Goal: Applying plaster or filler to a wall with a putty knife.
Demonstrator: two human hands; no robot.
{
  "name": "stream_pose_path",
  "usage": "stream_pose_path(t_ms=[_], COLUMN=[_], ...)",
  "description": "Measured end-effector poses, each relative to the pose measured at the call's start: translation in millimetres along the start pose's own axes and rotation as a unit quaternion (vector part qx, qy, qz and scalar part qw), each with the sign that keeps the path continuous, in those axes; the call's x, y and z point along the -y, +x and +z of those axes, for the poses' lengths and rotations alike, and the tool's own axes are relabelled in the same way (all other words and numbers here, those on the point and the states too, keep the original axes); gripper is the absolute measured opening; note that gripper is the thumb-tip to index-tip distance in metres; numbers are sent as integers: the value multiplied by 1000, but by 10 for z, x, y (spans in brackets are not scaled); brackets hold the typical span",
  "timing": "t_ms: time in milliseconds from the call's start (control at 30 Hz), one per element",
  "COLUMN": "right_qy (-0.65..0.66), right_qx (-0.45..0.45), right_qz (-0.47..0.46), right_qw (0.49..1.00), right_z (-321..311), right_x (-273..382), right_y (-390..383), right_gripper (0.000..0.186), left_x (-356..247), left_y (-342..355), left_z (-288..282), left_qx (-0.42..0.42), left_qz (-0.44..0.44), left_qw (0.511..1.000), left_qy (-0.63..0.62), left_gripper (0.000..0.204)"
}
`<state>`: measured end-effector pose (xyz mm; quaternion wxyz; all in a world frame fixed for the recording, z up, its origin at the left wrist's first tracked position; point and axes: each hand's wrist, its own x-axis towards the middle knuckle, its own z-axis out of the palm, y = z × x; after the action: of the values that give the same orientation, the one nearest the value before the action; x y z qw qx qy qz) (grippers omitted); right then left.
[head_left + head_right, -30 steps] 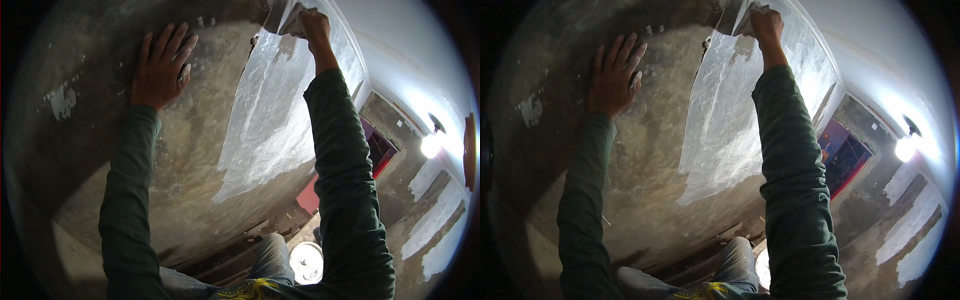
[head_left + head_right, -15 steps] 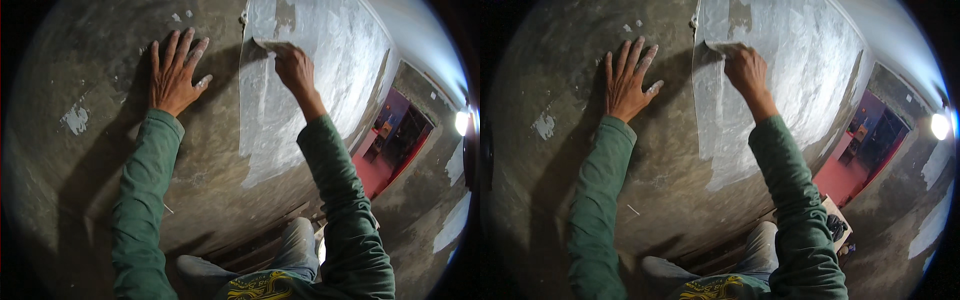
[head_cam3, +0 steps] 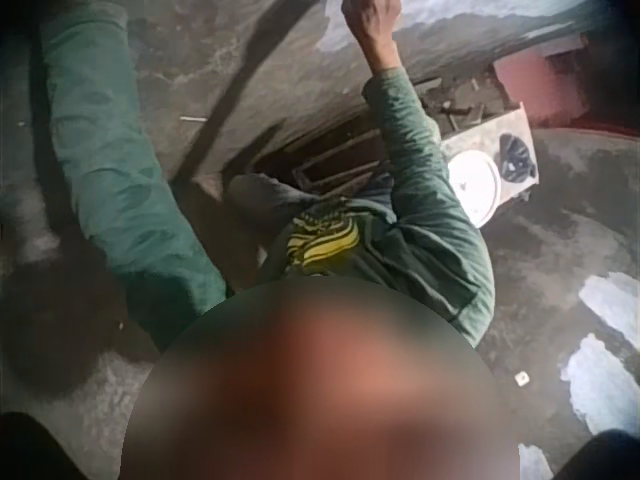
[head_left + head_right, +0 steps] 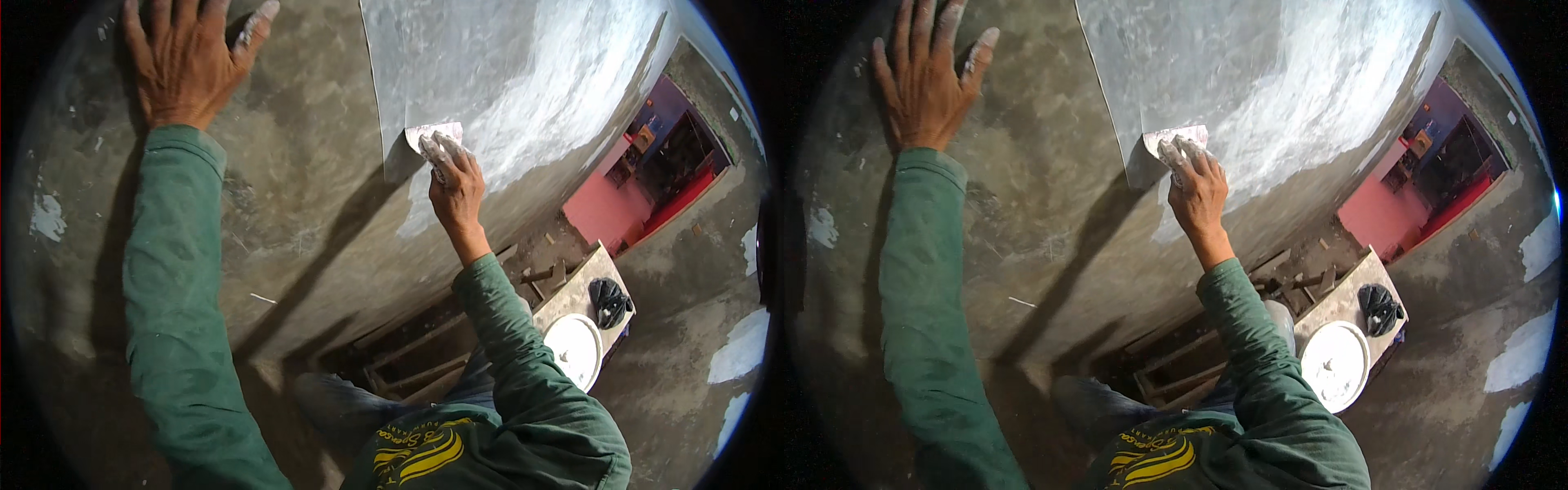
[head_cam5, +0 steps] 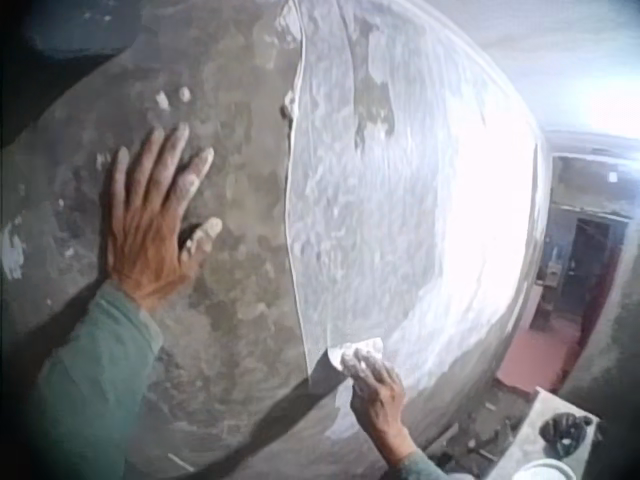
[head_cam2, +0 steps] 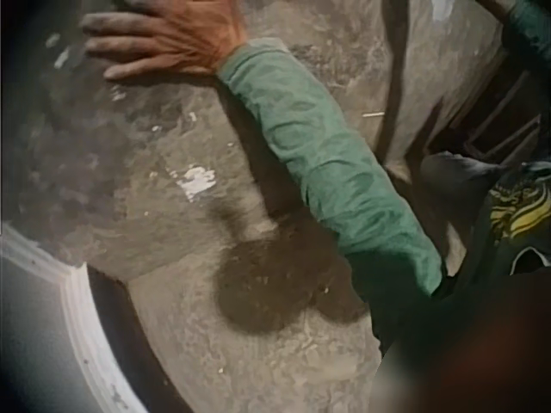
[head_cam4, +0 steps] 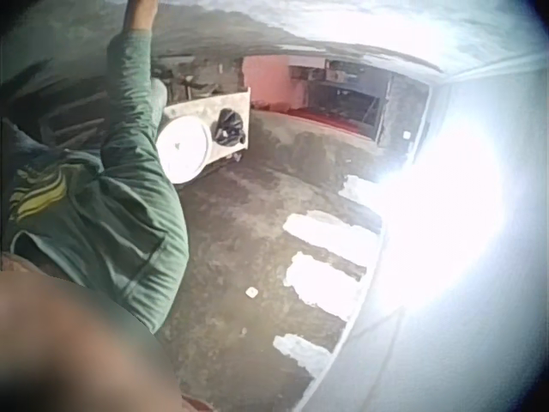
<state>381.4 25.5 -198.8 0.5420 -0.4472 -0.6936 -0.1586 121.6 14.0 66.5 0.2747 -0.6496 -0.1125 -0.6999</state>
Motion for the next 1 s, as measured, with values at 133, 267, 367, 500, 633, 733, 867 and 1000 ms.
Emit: stream_pose_path(t_ms=[133, 267, 367, 500, 633, 733, 867, 1000], right_qy=[12, 39, 52, 275, 388, 402, 302, 314], right_qx=[16, 38, 76, 30, -3, -18, -33, -29], right_qz=[37, 80, 95, 442, 551, 507, 373, 302], right_qw=[999, 995, 991, 853, 739, 763, 877, 899], right_z=[204, 408, 417, 397, 450, 394, 202, -32], right_x=[-107, -38, -22, -390, -174, 46, 440, 707], right_y=[-628, -1259, -1599, -1653, -1300, -981, -324, 368], right_gripper=[50, 48, 45, 32, 26, 23, 23, 21], left_x=[4, 120, -8, -138, -207, -237, -202, -195], left_y=[125, 123, 119, 119, 153, 146, 133, 186], left_z=[-337, -366, -386, -259, -327, -323, -402, -354], left_qx=[241, 218, 226, 243, 250, 254, 275, 263], left_qz=[183, 229, 201, 137, 105, 92, 83, 70], left_qw=[763, 748, 756, 779, 817, 820, 797, 831], left_qy=[571, 583, 581, 562, 510, 506, 532, 485], left_gripper=[67, 67, 68, 71, 73, 74, 74, 73])
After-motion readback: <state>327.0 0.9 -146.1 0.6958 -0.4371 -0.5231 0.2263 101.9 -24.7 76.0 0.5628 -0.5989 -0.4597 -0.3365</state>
